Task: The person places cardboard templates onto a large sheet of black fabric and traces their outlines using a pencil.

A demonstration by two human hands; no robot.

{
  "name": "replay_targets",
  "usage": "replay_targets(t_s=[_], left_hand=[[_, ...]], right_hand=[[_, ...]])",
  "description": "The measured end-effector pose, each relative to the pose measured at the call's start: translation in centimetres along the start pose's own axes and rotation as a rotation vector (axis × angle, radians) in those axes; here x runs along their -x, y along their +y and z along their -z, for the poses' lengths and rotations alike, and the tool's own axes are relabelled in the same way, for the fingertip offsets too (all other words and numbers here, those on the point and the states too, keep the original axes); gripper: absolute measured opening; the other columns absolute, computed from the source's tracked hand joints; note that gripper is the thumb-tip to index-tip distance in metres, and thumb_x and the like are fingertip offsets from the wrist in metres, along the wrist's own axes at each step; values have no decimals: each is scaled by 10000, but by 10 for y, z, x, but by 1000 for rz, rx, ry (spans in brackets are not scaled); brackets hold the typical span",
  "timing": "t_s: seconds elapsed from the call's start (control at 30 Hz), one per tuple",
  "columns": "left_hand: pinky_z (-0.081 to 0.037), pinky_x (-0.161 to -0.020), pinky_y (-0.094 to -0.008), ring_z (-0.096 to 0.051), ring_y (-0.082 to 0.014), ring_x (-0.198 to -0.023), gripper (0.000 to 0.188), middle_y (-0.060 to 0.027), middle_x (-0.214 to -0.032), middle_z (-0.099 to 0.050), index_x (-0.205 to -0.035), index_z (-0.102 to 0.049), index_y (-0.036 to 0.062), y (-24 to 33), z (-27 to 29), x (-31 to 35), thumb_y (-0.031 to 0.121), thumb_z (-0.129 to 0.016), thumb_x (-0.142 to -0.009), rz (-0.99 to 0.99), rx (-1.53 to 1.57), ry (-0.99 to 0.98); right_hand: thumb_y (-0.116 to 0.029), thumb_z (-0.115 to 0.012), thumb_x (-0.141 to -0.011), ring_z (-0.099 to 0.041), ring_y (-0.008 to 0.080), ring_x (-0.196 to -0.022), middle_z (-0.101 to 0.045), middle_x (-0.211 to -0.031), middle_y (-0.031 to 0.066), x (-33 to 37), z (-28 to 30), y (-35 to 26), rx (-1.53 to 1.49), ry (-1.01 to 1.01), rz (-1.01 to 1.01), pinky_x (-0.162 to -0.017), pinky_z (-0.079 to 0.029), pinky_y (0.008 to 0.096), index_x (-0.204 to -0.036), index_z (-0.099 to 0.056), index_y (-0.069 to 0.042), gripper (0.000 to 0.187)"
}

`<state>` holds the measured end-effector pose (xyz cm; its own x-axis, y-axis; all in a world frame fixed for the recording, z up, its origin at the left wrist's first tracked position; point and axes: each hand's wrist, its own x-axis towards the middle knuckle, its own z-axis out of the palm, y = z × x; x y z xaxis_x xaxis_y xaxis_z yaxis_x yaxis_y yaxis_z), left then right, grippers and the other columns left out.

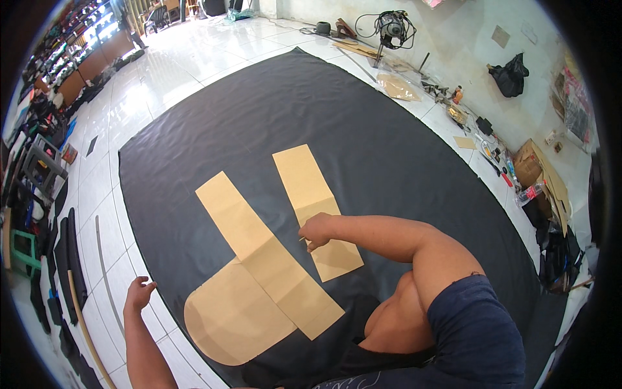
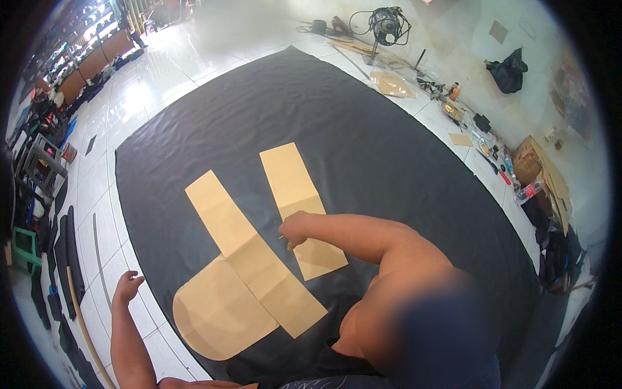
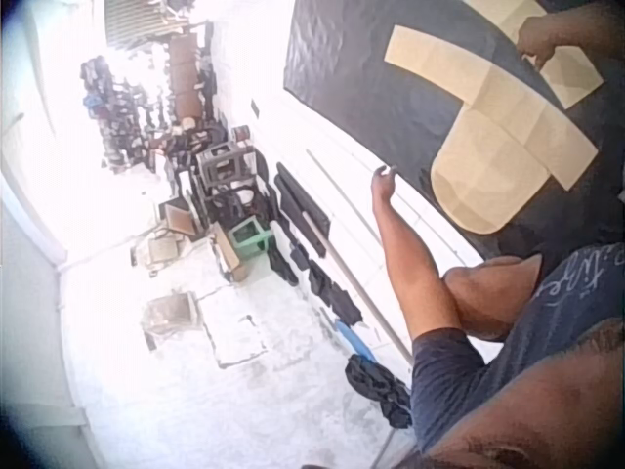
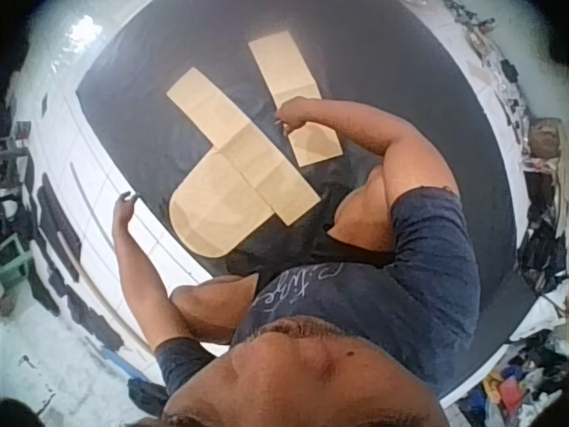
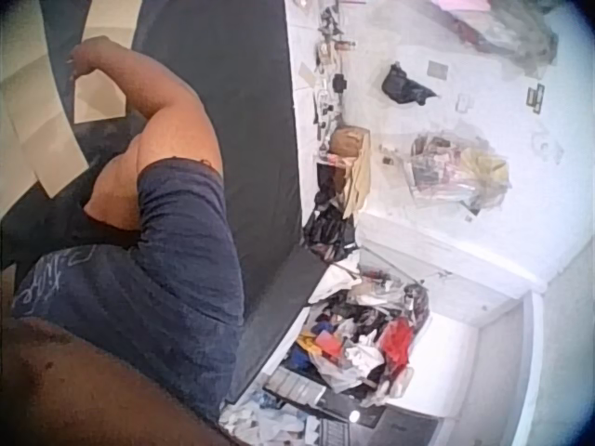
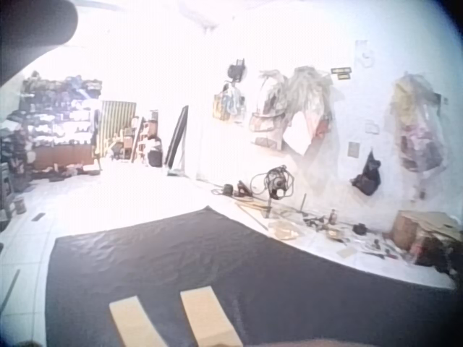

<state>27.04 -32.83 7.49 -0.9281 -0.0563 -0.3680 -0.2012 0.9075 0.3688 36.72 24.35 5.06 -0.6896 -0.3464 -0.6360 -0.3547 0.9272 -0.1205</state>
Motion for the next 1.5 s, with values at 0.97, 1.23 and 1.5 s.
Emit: replay_targets(t_s=[0.97, 1.23, 1.5], left_hand=[[-492, -988, -409, -617, -377, -1171, 609, -277, -1258, -624, -1336, -564, -21, 1, 6, 9, 344, -712, -871, 37, -24, -34], [-501, -973, -412, -625, -360, -1160, 574, -274, -1229, -638, -1320, -572, -13, -19, 14, 33, 321, -714, -876, 35, -101, -57], [-502, -970, -448, -609, -362, -1143, 497, -192, -1187, -657, -1209, -667, 84, -71, -30, 42, 389, -737, -822, -147, -560, -247]], right_hand=[[-477, -721, -839, -672, 318, -1027, -719, -1037, 99, -10, -1, 2, -18, 1, 8, -814, -545, 471, -1056, -687, -91, 444], [-473, -727, -830, -669, 332, -1028, -712, -1036, 125, -17, -2, -2, -18, -11, -9, -818, -541, 475, -1067, -682, -77, 465], [-471, -720, -835, -659, 342, -1063, -708, -1080, 136, -9, -8, -14, -47, -32, -29, -849, -535, 477, -1134, -671, -75, 499]])
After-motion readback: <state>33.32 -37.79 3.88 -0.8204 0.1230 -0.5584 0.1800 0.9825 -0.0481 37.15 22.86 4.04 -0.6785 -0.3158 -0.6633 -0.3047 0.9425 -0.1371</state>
